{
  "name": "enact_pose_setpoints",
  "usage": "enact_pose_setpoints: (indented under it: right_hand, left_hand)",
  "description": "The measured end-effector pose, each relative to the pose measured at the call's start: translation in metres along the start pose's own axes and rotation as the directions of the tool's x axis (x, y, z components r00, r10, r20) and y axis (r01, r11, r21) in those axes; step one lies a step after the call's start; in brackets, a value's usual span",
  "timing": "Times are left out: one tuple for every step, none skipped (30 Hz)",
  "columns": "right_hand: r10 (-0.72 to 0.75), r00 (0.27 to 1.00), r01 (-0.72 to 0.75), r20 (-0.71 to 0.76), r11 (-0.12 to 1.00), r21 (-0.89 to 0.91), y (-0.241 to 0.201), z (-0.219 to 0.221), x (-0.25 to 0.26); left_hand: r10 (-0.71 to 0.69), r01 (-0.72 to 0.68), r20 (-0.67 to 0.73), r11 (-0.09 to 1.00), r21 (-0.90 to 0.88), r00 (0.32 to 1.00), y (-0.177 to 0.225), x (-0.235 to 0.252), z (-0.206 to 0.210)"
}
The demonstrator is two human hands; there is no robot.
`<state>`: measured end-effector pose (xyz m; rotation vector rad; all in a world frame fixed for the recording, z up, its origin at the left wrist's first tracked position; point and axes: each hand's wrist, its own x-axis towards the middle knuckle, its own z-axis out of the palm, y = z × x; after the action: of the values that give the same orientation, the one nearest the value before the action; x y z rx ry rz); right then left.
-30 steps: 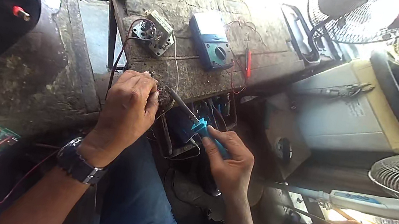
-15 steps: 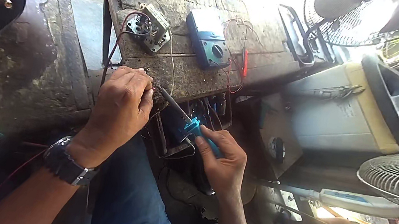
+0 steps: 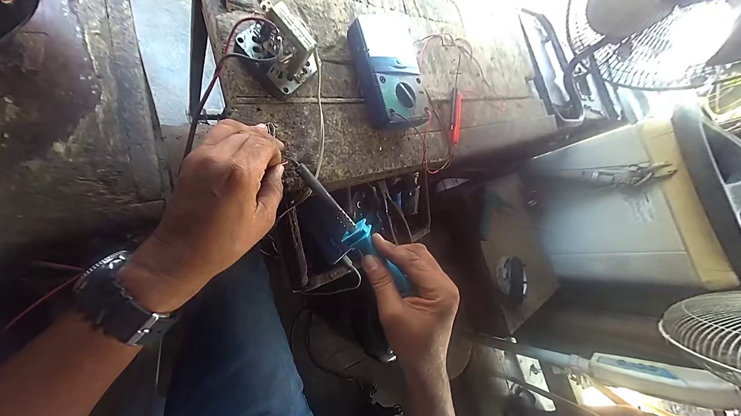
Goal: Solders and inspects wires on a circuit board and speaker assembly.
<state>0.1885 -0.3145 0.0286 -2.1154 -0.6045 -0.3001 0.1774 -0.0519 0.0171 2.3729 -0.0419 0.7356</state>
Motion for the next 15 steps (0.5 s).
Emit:
enact_pose_setpoints:
  right_hand:
    - [0.000,1.000,0.000,-0.001,1.000,0.000,0.0003,0.0001,-0.0003]
    - [-0.001,1.000,0.001,-0.005,1.000,0.001,0.0005,0.0002,-0.0005]
    - [-0.001,1.000,0.001,-0.007,1.000,0.000,0.0007,0.0005,-0.0007]
    - [-0.003,1.000,0.003,-0.010,1.000,-0.002,0.0008,0.0007,-0.0008]
    - [-0.005,1.000,0.005,-0.013,1.000,-0.001,0.0008,0.0009,-0.0009]
    - [-0.005,1.000,0.005,-0.014,1.000,-0.001,0.0008,0.0011,-0.0012]
    - [-0.004,1.000,0.004,-0.015,1.000,0.000,0.0011,0.0015,-0.0014]
    - [-0.004,1.000,0.004,-0.016,1.000,-0.001,0.0013,0.0018,-0.0014]
    - [-0.005,1.000,0.005,-0.016,1.000,-0.001,0.0014,0.0018,-0.0014]
    - [-0.006,1.000,0.006,-0.016,1.000,0.002,0.0014,0.0019,-0.0013]
    - [-0.009,1.000,0.009,-0.017,1.000,0.004,0.0013,0.0020,-0.0012]
    - [-0.009,1.000,0.009,-0.015,1.000,0.005,0.0011,0.0020,-0.0009]
    - [-0.008,1.000,0.008,-0.015,1.000,0.004,0.0010,0.0020,-0.0006]
    - [-0.007,1.000,0.007,-0.018,1.000,0.004,0.0012,0.0021,-0.0001]
    - [-0.006,1.000,0.006,-0.022,1.000,0.006,0.0016,0.0023,0.0006]
  left_hand:
    - [0.000,0.000,0.000,1.000,-0.001,1.000,0.0002,0.0000,-0.0001]
    - [0.000,0.000,0.000,1.000,-0.003,1.000,0.0004,0.0000,-0.0001]
    - [-0.001,0.001,0.001,1.000,-0.004,1.000,0.0005,0.0000,0.0000]
    - [-0.002,0.002,0.002,1.000,-0.005,1.000,0.0004,-0.0001,0.0001]
    - [-0.003,0.003,0.003,1.000,-0.003,1.000,0.0003,-0.0004,0.0000]
    - [-0.004,0.004,0.003,1.000,-0.002,1.000,0.0003,-0.0007,-0.0002]
    - [-0.005,0.005,0.004,1.000,-0.002,1.000,0.0004,-0.0007,-0.0004]
    - [-0.006,0.006,0.004,1.000,-0.002,1.000,0.0006,-0.0005,-0.0007]
    - [-0.007,0.007,0.005,1.000,-0.002,1.000,0.0006,-0.0003,-0.0009]
    - [-0.008,0.008,0.005,1.000,-0.003,1.000,0.0006,-0.0001,-0.0010]
    - [-0.006,0.006,0.004,1.000,-0.004,1.000,0.0006,0.0000,-0.0012]
    - [-0.002,0.002,0.003,1.000,-0.004,1.000,0.0004,0.0002,-0.0013]
    - [0.000,0.000,0.003,1.000,-0.003,1.000,0.0003,0.0004,-0.0014]
    - [0.001,-0.001,0.002,1.000,-0.005,1.000,0.0002,0.0005,-0.0017]
    - [0.000,0.000,-0.001,1.000,-0.008,1.000,0.0003,0.0006,-0.0020]
